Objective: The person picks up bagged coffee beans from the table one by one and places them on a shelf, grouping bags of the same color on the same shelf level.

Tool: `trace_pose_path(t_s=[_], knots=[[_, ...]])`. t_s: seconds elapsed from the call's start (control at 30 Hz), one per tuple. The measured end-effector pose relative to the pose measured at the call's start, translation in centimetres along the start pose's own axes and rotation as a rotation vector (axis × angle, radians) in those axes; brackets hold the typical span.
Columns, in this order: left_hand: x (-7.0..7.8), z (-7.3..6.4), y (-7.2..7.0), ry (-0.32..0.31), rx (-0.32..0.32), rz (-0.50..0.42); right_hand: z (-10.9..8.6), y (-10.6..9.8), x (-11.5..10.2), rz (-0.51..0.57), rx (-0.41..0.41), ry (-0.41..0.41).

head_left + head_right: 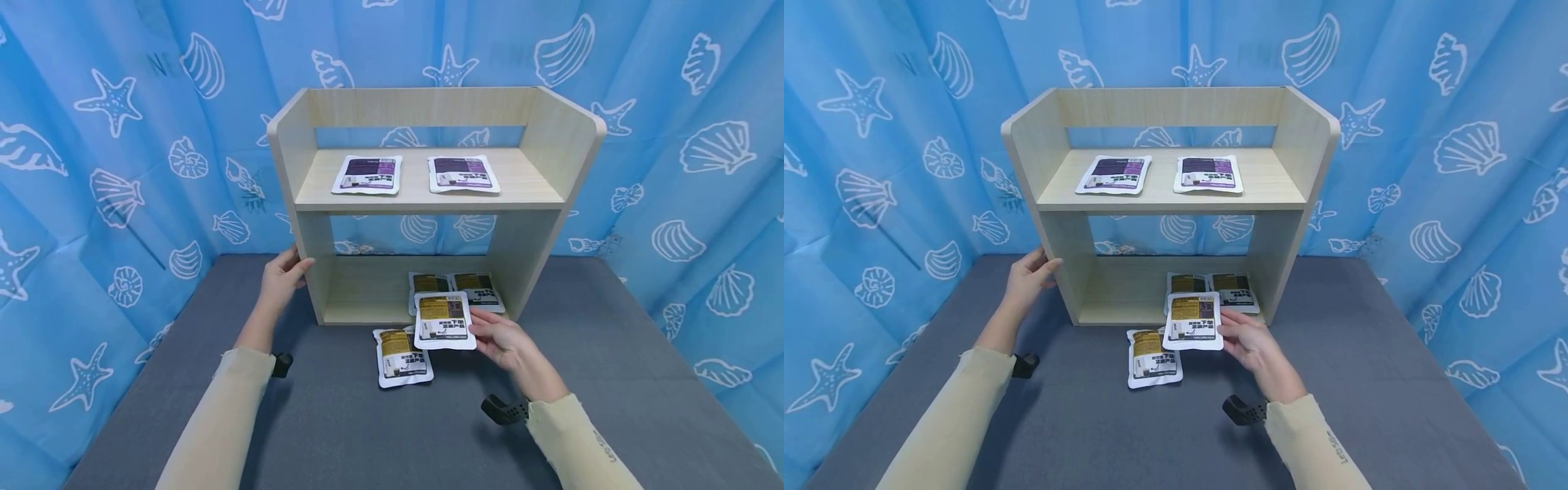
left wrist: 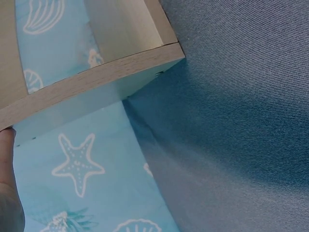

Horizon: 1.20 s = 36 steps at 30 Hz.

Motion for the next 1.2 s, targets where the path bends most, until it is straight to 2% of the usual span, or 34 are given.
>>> trace_pose_path(t_s=[0.5,0.83,1.2], knots=[[0.1,-0.1,0.0,0.017,-0.004,-0.007,1.6,1.8,-0.1,0.067,-0.019,0.02],[0.0,0.0,0.0,0.014,-0.006,-0.008,2.8,3.1,-0.1,0.045,-0.045,0.006],[-0.1,0.0,0.0,0.017,0.001,-0.012,4.1,4.3,0.1,0.046,-0.009,-0.018]])
Point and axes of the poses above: each hand's wrist, its own z-axis towards the middle knuckle, its own y-axis out of the palm, x = y × z, the point moved 5 cm from there along z, towards the middle knuckle, and after that the axes turned 6 degrees about -x, right-handed, at the moved point
